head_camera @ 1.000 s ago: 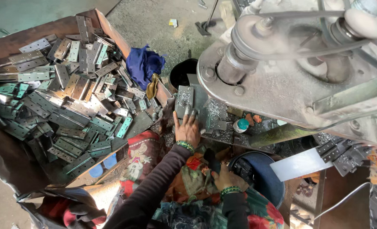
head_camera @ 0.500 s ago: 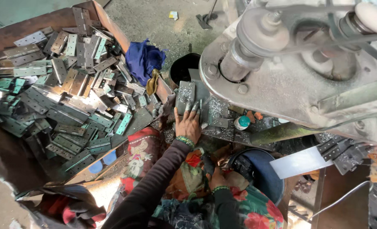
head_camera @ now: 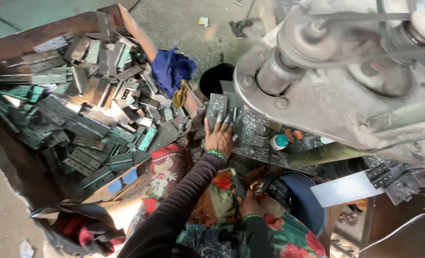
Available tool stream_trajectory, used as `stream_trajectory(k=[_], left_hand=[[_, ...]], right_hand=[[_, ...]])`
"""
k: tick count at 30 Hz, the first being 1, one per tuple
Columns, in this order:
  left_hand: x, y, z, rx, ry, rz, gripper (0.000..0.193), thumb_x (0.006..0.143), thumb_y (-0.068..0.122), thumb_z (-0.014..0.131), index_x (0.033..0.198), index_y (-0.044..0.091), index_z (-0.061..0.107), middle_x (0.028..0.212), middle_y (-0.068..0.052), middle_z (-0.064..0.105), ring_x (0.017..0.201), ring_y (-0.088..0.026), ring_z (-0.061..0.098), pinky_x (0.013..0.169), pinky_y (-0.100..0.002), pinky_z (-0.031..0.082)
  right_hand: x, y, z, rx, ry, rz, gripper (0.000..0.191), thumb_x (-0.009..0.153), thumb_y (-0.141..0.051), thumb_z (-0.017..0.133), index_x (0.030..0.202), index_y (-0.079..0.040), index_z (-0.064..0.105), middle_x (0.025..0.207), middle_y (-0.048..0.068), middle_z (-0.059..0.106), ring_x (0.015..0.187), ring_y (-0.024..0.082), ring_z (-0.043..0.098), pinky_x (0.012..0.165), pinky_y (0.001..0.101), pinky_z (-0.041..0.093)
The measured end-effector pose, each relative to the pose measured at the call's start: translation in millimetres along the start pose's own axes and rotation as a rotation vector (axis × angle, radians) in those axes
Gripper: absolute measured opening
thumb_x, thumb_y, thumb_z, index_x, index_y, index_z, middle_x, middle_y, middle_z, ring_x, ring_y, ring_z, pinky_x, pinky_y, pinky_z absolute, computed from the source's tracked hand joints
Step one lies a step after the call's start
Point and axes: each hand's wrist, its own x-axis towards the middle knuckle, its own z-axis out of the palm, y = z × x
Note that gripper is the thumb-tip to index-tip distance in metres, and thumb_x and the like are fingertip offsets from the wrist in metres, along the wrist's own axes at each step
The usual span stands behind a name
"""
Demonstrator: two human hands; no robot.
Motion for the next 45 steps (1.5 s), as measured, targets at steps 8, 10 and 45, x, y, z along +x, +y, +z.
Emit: stream_trajectory(k=[8, 10, 45], left_hand=[[13.4, -1.9, 7.2, 0.114, -0.032, 0.029, 0.048, 0.094, 0.025, 0.054, 0.139, 0.009, 0.061, 0.152, -0.008, 0.051, 0.149, -0.029, 0.037, 0.123, -0.067, -0.002], [20.1, 0.3, 8.6, 0.127, 0.031, 0.018, 0.051, 0.093, 0.027, 0.053, 0.140, 0.008, 0.059, 0.151, -0.007, 0.052, 0.148, -0.028, 0.036, 0.122, -0.067, -0.002], [52.9, -2.8, 20.3, 0.093, 0.320, 0.083, 0.057, 0.079, 0.032, 0.054, 0.132, 0.015, 0.068, 0.144, -0.009, 0.059, 0.144, -0.032, 0.044, 0.117, -0.072, 0.006]], right_hand=[[-2.0, 25.1, -24.2, -0.138, 0.123, 0.084, 0.074, 0.095, -0.049, 0.063, 0.152, -0.013, 0.031, 0.114, 0.027, 0.070, 0.099, 0.048, 0.067, 0.083, 0.0632, 0.051], [-3.9, 18.2, -20.6, -0.123, 0.121, 0.077, 0.075, 0.096, -0.049, 0.063, 0.152, -0.013, 0.030, 0.115, 0.027, 0.069, 0.099, 0.049, 0.067, 0.083, 0.0635, 0.051], [-7.3, 35.5, 3.6, 0.036, 0.233, -0.019, 0.065, 0.094, -0.052, 0.056, 0.147, -0.018, 0.042, 0.123, 0.020, 0.069, 0.108, 0.043, 0.067, 0.087, 0.0581, 0.053]])
